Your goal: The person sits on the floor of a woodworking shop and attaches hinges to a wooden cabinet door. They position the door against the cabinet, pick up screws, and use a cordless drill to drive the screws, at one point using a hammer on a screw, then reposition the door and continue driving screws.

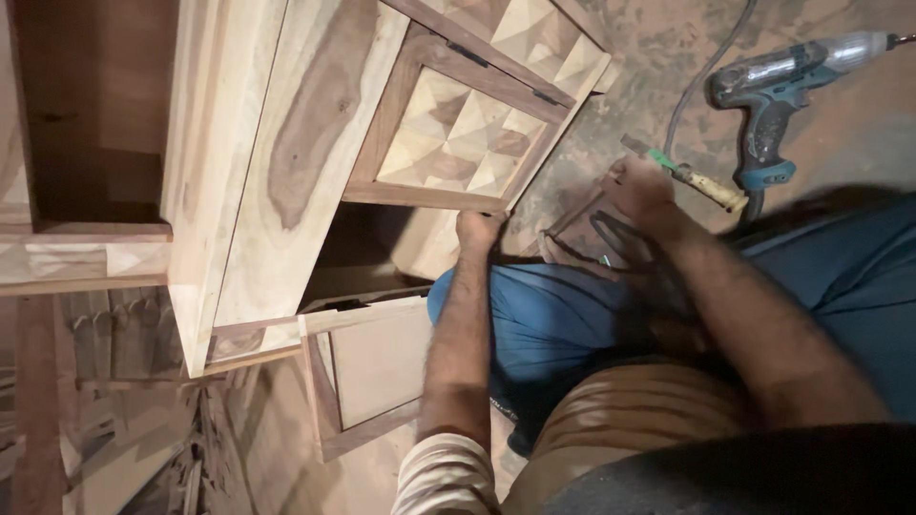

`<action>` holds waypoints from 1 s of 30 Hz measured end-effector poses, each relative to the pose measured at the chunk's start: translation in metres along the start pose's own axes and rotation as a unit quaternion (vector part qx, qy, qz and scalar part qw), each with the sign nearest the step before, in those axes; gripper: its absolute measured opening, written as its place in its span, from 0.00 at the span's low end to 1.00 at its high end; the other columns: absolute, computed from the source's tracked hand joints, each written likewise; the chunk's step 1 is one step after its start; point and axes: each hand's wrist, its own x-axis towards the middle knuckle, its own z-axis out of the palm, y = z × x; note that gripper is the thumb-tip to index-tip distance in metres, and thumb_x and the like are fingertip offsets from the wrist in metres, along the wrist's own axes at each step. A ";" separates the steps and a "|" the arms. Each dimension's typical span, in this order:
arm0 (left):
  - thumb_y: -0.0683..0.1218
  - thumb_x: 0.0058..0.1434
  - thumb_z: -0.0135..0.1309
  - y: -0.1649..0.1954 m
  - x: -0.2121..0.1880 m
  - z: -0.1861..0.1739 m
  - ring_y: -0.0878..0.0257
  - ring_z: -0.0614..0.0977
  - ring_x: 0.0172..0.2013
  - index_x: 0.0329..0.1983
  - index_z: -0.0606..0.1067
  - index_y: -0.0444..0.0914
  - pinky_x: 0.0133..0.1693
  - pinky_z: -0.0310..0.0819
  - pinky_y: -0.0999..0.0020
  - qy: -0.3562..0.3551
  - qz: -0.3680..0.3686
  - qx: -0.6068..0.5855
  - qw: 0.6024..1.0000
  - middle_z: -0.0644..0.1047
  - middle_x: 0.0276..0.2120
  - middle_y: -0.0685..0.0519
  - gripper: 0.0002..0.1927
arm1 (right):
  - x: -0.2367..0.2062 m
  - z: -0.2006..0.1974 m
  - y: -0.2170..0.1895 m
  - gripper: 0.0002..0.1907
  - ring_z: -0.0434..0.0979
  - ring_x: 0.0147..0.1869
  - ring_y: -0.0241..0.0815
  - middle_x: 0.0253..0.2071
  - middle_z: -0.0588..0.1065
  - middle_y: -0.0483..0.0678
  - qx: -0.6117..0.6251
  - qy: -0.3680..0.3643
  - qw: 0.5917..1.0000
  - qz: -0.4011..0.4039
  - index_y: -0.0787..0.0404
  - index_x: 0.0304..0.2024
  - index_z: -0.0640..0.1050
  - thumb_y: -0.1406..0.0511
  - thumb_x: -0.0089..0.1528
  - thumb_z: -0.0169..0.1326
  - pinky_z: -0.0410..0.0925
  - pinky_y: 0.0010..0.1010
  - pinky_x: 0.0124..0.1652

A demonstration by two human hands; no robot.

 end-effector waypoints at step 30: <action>0.48 0.48 0.67 0.004 -0.003 0.000 0.49 0.86 0.37 0.33 0.85 0.42 0.43 0.79 0.57 0.009 0.025 0.008 1.000 0.84 0.33 0.47 0.10 | 0.003 0.003 -0.013 0.20 0.75 0.55 0.64 0.48 0.75 0.64 0.000 0.056 0.983 -0.177 0.64 0.52 0.77 0.59 0.62 0.63 0.71 0.50 0.52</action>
